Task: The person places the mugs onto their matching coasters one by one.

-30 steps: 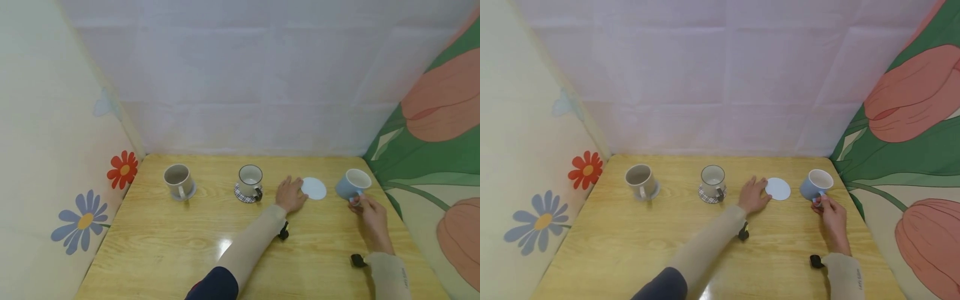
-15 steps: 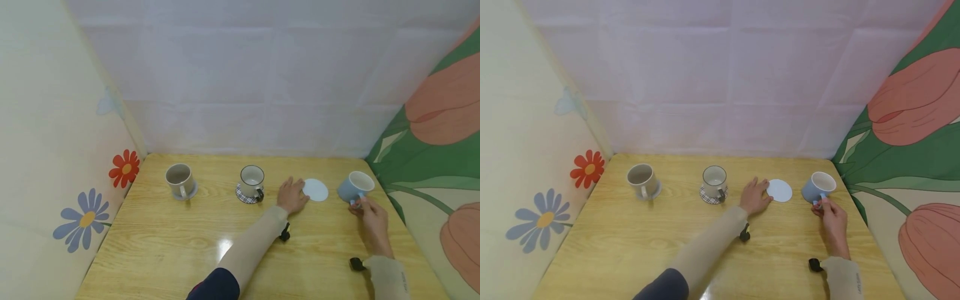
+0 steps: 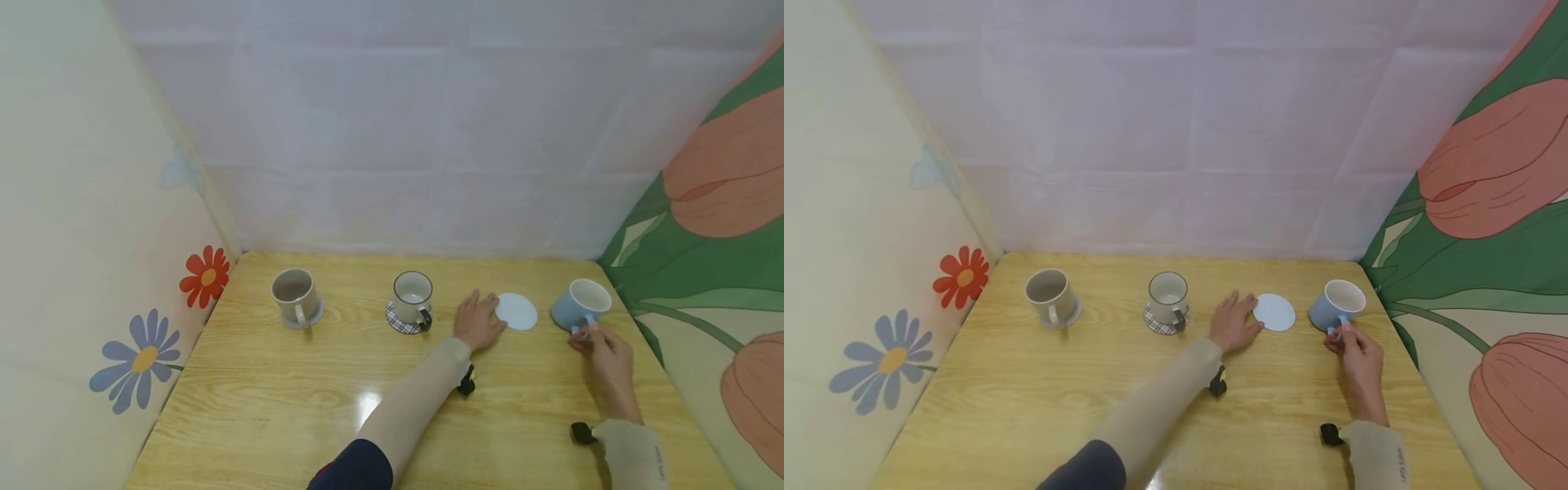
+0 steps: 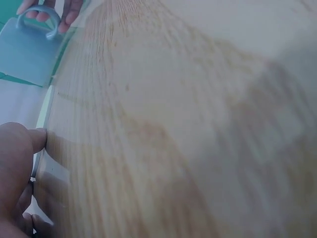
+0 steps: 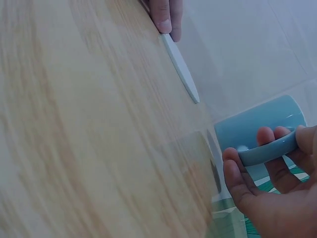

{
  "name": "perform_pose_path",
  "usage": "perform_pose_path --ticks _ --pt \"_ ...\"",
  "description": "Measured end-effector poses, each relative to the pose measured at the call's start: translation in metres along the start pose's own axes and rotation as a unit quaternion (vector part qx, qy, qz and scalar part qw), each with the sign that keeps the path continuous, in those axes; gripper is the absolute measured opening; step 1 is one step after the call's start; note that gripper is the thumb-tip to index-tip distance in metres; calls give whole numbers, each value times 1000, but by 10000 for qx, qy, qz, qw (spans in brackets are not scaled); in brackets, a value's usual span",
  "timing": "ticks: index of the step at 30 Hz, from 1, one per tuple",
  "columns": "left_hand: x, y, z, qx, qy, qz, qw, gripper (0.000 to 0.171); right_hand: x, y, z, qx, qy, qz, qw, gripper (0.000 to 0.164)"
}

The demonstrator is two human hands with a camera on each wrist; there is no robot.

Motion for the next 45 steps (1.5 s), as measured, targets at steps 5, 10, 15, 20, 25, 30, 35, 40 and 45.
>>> perform_pose_path --ticks 5,10,15,20,25,30,35,40,45 --pt "2 3 1 72 -4 -17 10000 60 -2 1 1 -6 67 23 10000 38" --pt "5 12 4 116 6 -154 9998 61 -2 3 1 216 14 142 9997 36" --pt "6 16 4 131 -1 -187 9997 61 -4 7 2 449 -120 285 9985 33" --pt "4 11 2 64 -3 -73 10000 62 -5 9 3 435 -298 364 9979 33" --pt "3 8 2 -2 -8 -16 10000 62 -7 12 6 361 -355 437 9978 36" --pt "3 4 2 9 6 12 10000 62 -8 15 8 277 -417 478 9976 37" --pt "2 3 2 71 19 -9 10000 62 -7 17 8 97 -455 465 9978 38" --pt "2 3 1 67 -12 29 10000 62 -7 20 9 124 -507 462 9976 39" --pt "3 3 2 65 2 14 10000 62 -9 24 11 296 -583 521 9965 37"
Point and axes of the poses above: each hand's wrist, its own x-axis towards the middle knuckle, its own y-axis out of the palm, z = x × y, the point moved 2 cm from there along x, towards the middle knuckle, and after that the axes turned 10 degrees about x, right-handed, at the moved point
